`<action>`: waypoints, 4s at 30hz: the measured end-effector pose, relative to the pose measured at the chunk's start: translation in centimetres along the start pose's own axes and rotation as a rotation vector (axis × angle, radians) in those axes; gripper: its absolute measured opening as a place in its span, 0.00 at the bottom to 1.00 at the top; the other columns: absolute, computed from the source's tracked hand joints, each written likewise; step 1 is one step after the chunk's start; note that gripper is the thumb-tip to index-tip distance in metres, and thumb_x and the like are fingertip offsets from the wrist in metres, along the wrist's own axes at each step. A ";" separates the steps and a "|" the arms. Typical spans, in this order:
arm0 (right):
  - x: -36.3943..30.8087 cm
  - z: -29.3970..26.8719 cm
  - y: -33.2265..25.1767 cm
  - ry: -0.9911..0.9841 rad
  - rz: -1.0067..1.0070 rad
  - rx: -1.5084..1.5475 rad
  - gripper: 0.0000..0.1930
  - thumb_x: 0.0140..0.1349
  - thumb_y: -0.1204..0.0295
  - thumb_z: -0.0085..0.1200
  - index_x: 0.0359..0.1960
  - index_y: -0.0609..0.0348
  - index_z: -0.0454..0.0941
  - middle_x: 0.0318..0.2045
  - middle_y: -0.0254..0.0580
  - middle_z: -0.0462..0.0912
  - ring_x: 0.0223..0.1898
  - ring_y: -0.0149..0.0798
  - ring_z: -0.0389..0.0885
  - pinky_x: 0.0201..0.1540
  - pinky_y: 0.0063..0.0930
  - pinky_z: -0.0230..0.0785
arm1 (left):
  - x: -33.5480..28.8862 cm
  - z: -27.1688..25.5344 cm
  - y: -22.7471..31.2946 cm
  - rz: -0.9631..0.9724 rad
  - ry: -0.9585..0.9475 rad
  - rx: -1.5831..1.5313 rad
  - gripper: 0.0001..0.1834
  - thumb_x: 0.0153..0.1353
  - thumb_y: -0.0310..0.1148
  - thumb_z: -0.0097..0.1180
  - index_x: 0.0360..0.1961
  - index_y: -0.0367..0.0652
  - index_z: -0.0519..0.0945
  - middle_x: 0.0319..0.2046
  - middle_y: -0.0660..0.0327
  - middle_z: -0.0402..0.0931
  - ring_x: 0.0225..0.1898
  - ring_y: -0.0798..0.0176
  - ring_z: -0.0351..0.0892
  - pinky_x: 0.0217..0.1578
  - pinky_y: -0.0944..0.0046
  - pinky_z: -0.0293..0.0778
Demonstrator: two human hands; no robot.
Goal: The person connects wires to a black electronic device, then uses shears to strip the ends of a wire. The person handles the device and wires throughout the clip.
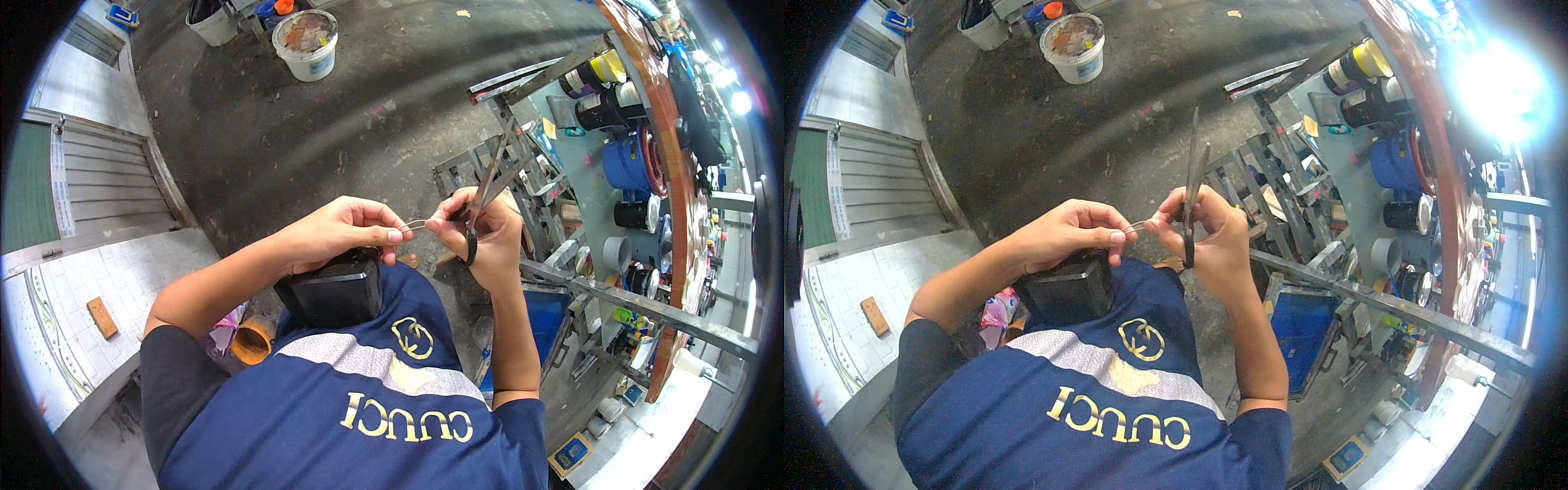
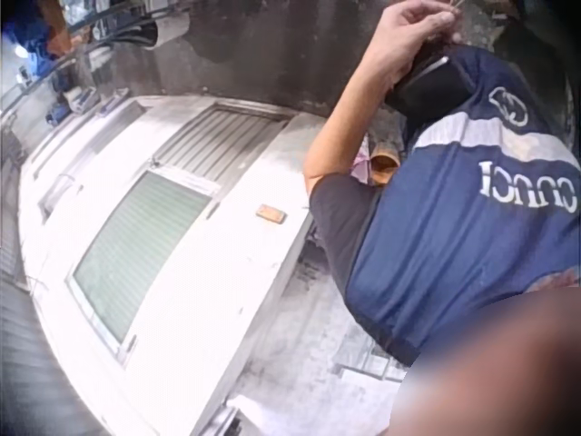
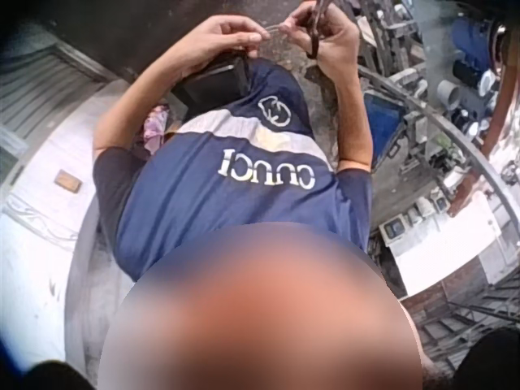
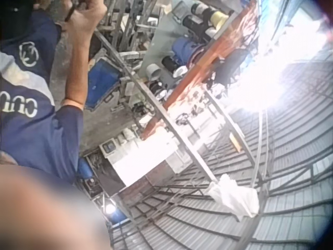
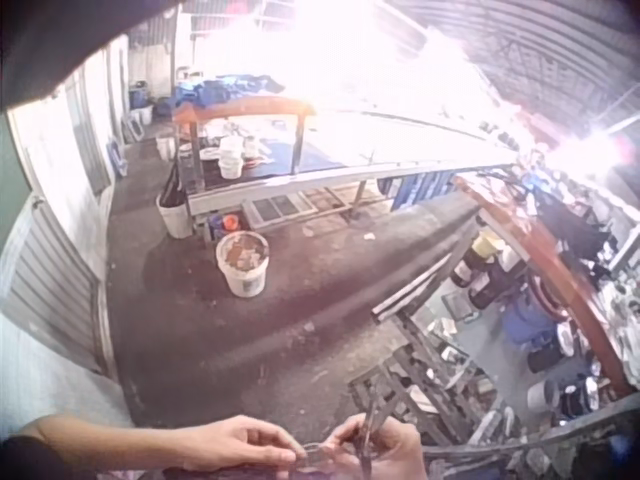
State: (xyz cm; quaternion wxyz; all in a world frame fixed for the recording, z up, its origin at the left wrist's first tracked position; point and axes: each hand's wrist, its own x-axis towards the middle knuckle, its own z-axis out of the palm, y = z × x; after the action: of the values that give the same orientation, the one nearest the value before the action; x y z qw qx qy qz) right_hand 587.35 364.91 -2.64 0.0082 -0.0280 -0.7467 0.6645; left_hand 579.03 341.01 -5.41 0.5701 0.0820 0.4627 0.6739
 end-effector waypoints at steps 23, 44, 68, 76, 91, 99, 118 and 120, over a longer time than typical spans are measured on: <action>-0.3 2.1 1.3 0.150 -0.303 -0.116 0.12 0.57 0.77 0.76 0.39 0.62 0.84 0.33 0.38 0.90 0.35 0.29 0.87 0.38 0.22 0.77 | 0.1 0.9 -1.0 0.102 -0.092 -0.324 0.11 0.74 0.38 0.61 0.48 0.47 0.72 0.26 0.63 0.78 0.29 0.65 0.82 0.56 0.53 0.80; -2.0 1.1 4.7 0.179 -0.496 -0.964 0.28 0.47 0.52 0.79 0.50 0.47 0.89 0.27 0.27 0.84 0.27 0.34 0.80 0.32 0.31 0.67 | -1.2 0.8 -1.0 0.119 0.088 -0.399 0.10 0.78 0.39 0.54 0.47 0.43 0.79 0.16 0.76 0.55 0.18 0.76 0.62 0.54 0.56 0.78; -2.1 0.5 4.6 0.158 -0.599 -1.153 0.21 0.51 0.52 0.76 0.44 0.46 0.90 0.22 0.24 0.80 0.21 0.31 0.74 0.29 0.30 0.61 | -1.1 0.7 -1.0 0.055 0.179 -0.370 0.07 0.78 0.36 0.55 0.41 0.46 0.76 0.16 0.76 0.58 0.17 0.75 0.62 0.55 0.55 0.77; -2.1 0.8 4.8 0.154 -0.591 -1.105 0.22 0.46 0.57 0.80 0.42 0.46 0.89 0.20 0.22 0.76 0.21 0.30 0.73 0.29 0.29 0.63 | -0.8 0.4 -1.1 0.059 0.163 -0.352 0.08 0.77 0.36 0.55 0.40 0.46 0.76 0.14 0.76 0.57 0.16 0.75 0.61 0.53 0.57 0.77; -2.2 0.8 5.5 0.117 -0.581 -1.040 0.19 0.53 0.55 0.76 0.39 0.50 0.85 0.21 0.27 0.79 0.21 0.35 0.75 0.29 0.33 0.65 | -0.9 0.4 -0.6 0.020 0.191 -0.375 0.08 0.74 0.35 0.59 0.44 0.42 0.82 0.12 0.72 0.63 0.15 0.73 0.65 0.52 0.62 0.75; -2.4 1.0 5.7 0.103 -0.561 -0.994 0.19 0.53 0.55 0.76 0.39 0.50 0.84 0.21 0.29 0.78 0.22 0.36 0.76 0.28 0.33 0.65 | -0.8 0.6 -0.3 0.002 0.198 -0.362 0.08 0.74 0.34 0.59 0.45 0.41 0.81 0.12 0.71 0.64 0.15 0.72 0.66 0.50 0.62 0.76; -3.6 0.2 4.2 -0.325 -0.100 -0.392 0.24 0.48 0.60 0.81 0.45 0.58 0.89 0.33 0.40 0.89 0.31 0.37 0.86 0.35 0.28 0.75 | -0.9 0.3 -0.9 0.000 0.137 -0.315 0.12 0.70 0.35 0.67 0.47 0.38 0.83 0.12 0.72 0.64 0.13 0.73 0.62 0.37 0.69 0.73; -3.7 0.3 3.6 -0.221 -0.180 -0.547 0.24 0.49 0.60 0.81 0.46 0.57 0.88 0.30 0.38 0.87 0.29 0.36 0.84 0.35 0.29 0.74 | -1.0 0.3 -0.9 0.004 0.142 -0.324 0.12 0.70 0.35 0.66 0.46 0.38 0.82 0.12 0.72 0.64 0.12 0.74 0.62 0.38 0.69 0.75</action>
State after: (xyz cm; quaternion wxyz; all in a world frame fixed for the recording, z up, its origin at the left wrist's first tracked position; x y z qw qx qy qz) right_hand 591.10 364.87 -6.19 -0.0220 0.1093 -0.8937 0.4346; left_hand 580.21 340.28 -5.46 0.5404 -0.0582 0.3869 0.7449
